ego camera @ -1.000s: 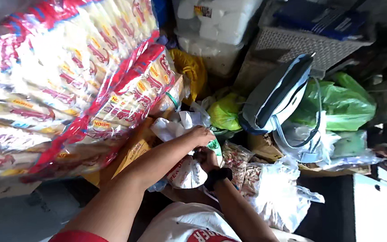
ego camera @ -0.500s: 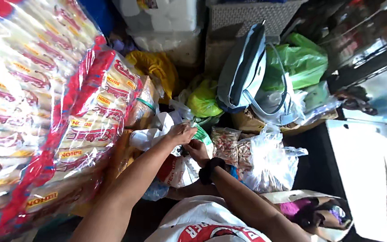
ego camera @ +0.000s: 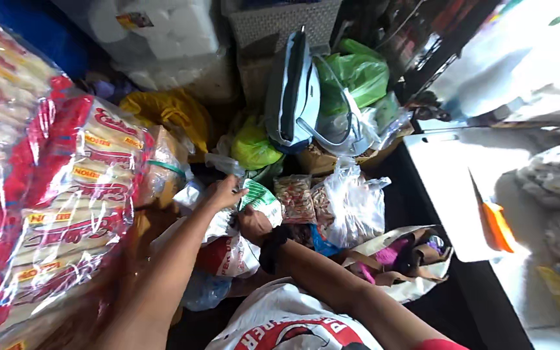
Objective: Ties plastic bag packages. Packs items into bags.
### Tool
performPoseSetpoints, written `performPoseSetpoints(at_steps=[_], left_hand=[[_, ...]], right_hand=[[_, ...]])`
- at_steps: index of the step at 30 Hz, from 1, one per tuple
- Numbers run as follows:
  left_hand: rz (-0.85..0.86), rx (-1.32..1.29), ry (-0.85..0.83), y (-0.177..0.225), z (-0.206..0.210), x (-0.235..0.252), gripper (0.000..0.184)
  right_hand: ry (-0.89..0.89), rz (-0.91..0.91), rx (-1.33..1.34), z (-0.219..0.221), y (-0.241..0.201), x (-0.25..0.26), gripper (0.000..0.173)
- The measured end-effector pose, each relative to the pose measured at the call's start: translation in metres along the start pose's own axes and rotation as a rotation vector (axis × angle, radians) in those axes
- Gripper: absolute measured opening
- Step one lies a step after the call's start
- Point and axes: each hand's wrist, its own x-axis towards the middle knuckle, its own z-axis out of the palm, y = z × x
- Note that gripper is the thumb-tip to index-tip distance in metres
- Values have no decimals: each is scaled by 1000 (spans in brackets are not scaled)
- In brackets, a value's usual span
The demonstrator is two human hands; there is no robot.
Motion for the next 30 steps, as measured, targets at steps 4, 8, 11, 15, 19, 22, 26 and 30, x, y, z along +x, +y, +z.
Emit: performPoseSetpoints(at_steps=[4, 8, 11, 15, 19, 22, 26, 30], left_hand=[[-25, -141, 91, -17, -5, -18, 56], [-52, -356, 182, -37, 8, -24, 47], [116, -285, 211, -41, 12, -32, 40], [214, -173, 88, -36, 13, -52, 24], [141, -38, -48, -28, 13, -60, 35], [107, 73, -103, -19, 8, -65, 33], [175, 50, -103, -25, 9, -66, 42], [71, -12, -8, -21, 19, -67, 28]], right_hand=[[118, -118, -61, 11, 6, 3, 45], [33, -32, -50, 4, 1, 4, 35], [1, 110, -38, 2, -8, 8, 34], [-50, 135, -152, -2, -23, 6, 36], [5, 126, 27, 0, -12, 8, 44], [129, 257, 648, -4, -1, 10, 49], [44, 466, 1533, 4, 9, 14, 25], [91, 318, 1382, 0, 6, 12, 19]])
